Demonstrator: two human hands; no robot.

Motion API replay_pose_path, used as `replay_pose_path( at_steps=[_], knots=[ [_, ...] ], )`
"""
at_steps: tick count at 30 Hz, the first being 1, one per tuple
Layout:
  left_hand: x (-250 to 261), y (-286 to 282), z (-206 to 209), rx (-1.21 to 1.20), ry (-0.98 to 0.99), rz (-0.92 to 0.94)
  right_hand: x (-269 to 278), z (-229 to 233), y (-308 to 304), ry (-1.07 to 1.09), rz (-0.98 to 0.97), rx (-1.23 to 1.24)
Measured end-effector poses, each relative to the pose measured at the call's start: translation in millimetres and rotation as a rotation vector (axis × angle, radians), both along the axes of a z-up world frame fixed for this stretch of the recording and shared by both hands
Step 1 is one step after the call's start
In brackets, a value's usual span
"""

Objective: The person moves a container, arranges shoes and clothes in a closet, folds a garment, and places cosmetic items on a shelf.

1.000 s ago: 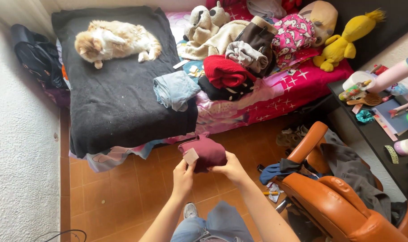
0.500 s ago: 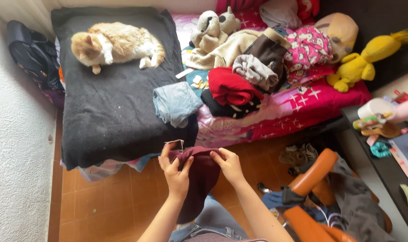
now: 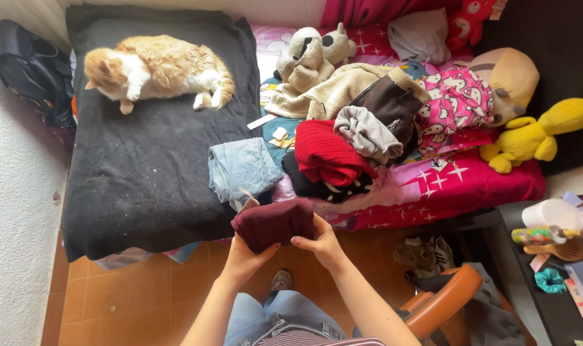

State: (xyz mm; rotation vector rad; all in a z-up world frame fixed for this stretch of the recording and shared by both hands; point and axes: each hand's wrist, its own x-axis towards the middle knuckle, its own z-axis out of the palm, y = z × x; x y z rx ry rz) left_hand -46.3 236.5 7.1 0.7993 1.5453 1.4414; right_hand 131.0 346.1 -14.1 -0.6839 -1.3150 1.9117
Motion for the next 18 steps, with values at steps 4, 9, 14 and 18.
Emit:
replay_pose_path(
  at_steps=[4, 9, 14, 18],
  knots=[
    [-13, 18, -3, 0.002, -0.068, -0.113, -10, 23, 27, -0.261, 0.02, 0.041],
    [-34, 38, -17, -0.007, -0.176, -0.05, -34, 49, 57, -0.076, 0.204, 0.163],
    [-80, 75, 35, 0.092, -0.09, 0.176, -50, -10, 64, -0.267, 0.295, 0.005],
    [-99, 104, 91, -0.03, -0.487, 0.252, -97, 21, 85, -0.137, 0.162, -0.109]
  ],
)
